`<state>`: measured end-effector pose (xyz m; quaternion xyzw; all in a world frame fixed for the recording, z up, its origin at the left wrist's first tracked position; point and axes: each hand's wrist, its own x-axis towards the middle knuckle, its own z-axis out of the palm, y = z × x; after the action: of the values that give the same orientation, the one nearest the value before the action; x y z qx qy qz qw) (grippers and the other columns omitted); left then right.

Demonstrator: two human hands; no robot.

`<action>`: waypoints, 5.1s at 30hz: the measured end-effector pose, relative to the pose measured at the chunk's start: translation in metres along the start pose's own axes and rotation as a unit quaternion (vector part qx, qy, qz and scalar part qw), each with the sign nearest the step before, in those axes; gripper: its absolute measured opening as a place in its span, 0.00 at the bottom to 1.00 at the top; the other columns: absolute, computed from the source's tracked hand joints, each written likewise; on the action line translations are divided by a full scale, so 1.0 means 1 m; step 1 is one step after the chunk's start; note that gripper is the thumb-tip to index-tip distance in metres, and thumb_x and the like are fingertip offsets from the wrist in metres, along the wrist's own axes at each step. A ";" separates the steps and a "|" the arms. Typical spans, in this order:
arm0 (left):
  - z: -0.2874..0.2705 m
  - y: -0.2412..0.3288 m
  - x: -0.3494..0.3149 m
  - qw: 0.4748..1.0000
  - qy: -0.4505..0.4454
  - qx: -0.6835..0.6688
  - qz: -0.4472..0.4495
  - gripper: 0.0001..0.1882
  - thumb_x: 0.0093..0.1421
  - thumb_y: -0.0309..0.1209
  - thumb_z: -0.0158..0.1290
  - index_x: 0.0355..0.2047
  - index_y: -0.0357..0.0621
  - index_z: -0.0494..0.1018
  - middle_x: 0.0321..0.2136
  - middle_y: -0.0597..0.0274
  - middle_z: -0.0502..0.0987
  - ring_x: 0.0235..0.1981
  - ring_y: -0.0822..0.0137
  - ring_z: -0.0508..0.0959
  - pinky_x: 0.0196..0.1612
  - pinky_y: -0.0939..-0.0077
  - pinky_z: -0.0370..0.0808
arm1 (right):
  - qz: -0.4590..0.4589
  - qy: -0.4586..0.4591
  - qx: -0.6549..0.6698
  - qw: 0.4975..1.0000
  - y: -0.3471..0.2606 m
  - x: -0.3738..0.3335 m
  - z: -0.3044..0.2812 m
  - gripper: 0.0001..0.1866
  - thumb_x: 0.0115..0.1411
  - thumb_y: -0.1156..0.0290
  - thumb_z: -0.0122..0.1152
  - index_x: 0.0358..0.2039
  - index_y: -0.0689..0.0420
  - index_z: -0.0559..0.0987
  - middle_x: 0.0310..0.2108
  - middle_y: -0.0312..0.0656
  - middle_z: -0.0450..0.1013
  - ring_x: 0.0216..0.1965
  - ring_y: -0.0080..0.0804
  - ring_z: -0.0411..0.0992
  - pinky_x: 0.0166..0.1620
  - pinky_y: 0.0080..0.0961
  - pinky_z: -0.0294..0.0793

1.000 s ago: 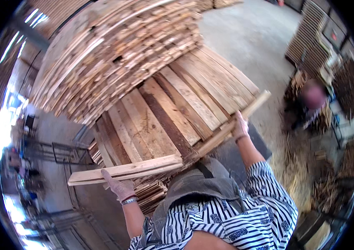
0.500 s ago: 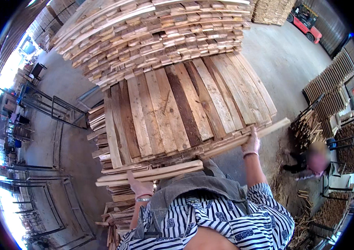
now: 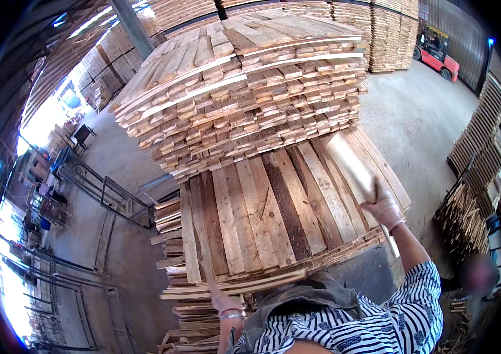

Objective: The person stacks wooden planks by hand, picking them up from a large disorganized pile and placing them into neat horizontal layers on an adjacent stack.

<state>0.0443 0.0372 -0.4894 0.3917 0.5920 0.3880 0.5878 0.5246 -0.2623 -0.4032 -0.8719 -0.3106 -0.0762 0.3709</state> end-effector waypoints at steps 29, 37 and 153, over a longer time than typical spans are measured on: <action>0.334 0.159 0.258 0.469 -0.303 0.749 0.357 0.32 0.54 0.29 0.52 0.62 0.45 0.60 0.60 0.44 0.68 0.62 0.48 0.69 0.59 0.44 0.66 | -0.069 -0.429 -0.304 0.848 -0.041 0.024 0.050 0.49 0.47 0.62 0.74 0.67 0.57 0.58 0.57 0.51 0.67 0.55 0.55 0.68 0.57 0.47 0.70; 0.366 0.155 0.298 0.596 -0.342 0.671 0.278 0.34 0.56 0.34 0.53 0.63 0.39 0.62 0.56 0.35 0.71 0.61 0.47 0.71 0.66 0.57 0.64 | -0.080 -0.472 -0.243 0.844 -0.016 0.048 0.043 0.50 0.49 0.62 0.72 0.68 0.57 0.55 0.57 0.52 0.67 0.55 0.56 0.68 0.55 0.48 0.72; -0.293 -0.337 -0.038 0.779 0.315 -0.455 -0.295 0.27 0.60 0.33 0.62 0.57 0.36 0.67 0.42 0.58 0.80 0.43 0.64 0.81 0.45 0.67 0.82 | 0.144 -0.922 -0.081 0.350 -0.366 -0.475 0.523 0.49 0.57 0.49 0.71 0.69 0.61 0.57 0.60 0.46 0.68 0.58 0.32 0.68 0.61 0.31 0.69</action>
<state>-0.2513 -0.1300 -0.7820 -0.2592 0.5851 0.5217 0.5642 -0.1228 0.0645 -0.7293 -0.4505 -0.3188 0.8054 -0.2162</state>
